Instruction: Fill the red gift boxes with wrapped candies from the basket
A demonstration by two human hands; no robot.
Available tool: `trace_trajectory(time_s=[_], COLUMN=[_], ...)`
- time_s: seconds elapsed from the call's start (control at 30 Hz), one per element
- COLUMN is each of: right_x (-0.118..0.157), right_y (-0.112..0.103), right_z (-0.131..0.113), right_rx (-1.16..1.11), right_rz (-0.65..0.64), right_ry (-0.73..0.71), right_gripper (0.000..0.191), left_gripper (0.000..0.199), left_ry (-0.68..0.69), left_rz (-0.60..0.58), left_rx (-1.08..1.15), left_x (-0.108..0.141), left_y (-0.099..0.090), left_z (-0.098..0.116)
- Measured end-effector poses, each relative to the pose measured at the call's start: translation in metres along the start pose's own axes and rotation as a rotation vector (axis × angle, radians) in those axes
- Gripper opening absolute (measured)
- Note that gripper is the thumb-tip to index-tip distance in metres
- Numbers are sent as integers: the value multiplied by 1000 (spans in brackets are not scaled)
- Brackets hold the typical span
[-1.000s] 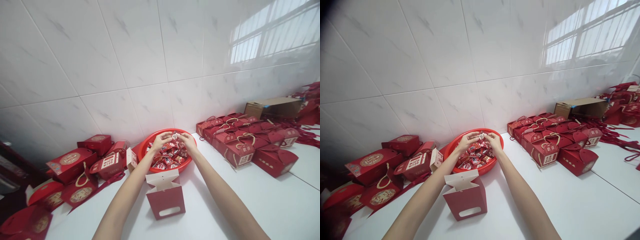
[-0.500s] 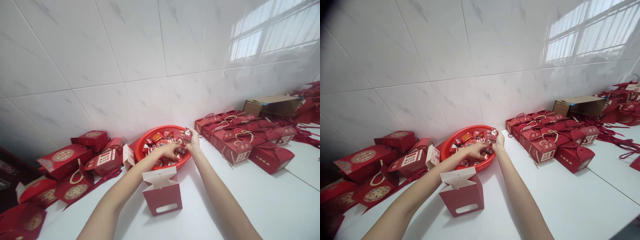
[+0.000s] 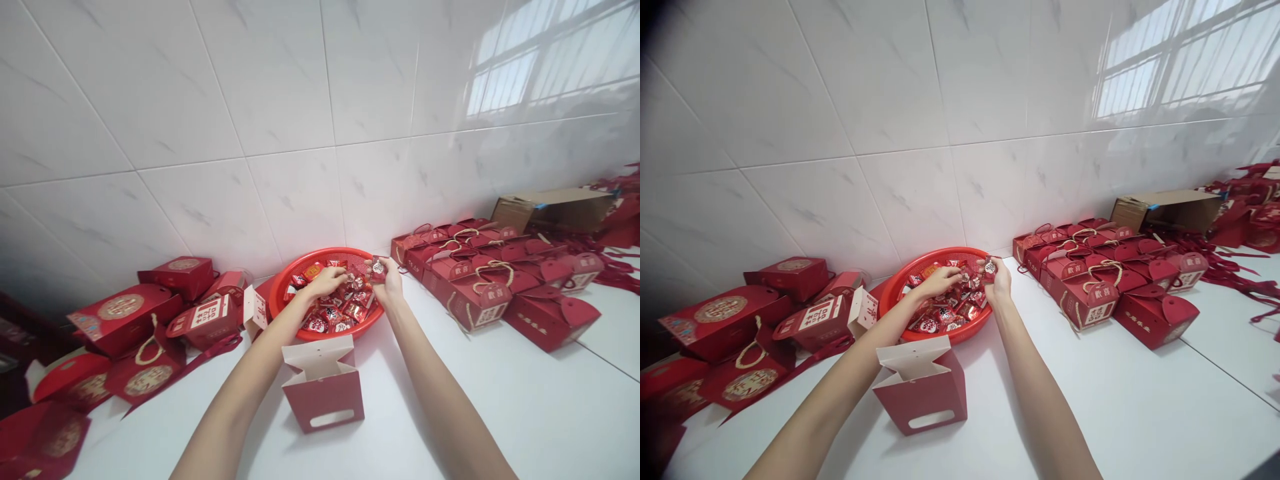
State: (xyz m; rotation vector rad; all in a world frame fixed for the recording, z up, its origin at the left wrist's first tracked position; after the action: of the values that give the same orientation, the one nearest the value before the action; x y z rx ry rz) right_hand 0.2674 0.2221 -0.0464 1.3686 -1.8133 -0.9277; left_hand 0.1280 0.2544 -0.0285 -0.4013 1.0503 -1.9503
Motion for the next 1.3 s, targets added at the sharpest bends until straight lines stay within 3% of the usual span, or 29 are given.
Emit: trace_trajectory(time_s=[0.23,0.47,0.63,0.87,1.07,1.3], right_x=[-5,-2,0,3,5,8], right_y=[-3,4,4,3,3,5], right_z=[5,14,11,5,3,1], right_rx=[44,122,171,226,234,221], right_rz=[44,-16,-28,-6,8,14], right_ry=[-27,9,-7,-101,-91,-77], right_gripper=[6,6,9,4,4,2], left_gripper=[31,39,40,24,8,34], left_ry=[-39,3,-17,-240,-405,-498], left_rz=[73,71,145,319,267,175], left_rx=[268,333,251,13,-166,-245], left_x=[-6,-2,-3,4,13,17], left_y=[-6,-8,-15,-42,-42,-36], left_z=[-5,4,-2,-42,-64,-70])
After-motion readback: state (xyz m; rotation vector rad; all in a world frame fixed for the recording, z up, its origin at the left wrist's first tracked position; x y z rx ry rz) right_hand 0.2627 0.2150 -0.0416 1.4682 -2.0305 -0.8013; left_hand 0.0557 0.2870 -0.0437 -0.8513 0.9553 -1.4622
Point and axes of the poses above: each hand's wrist, its own x-axis away from the middle knuckle, its own y-axis out of the palm, z = x × y, the point moved 8 cm from there along -x, towards the middle knuckle, and after that the axes turned 7 degrees about -x, right-handed, at the moved point
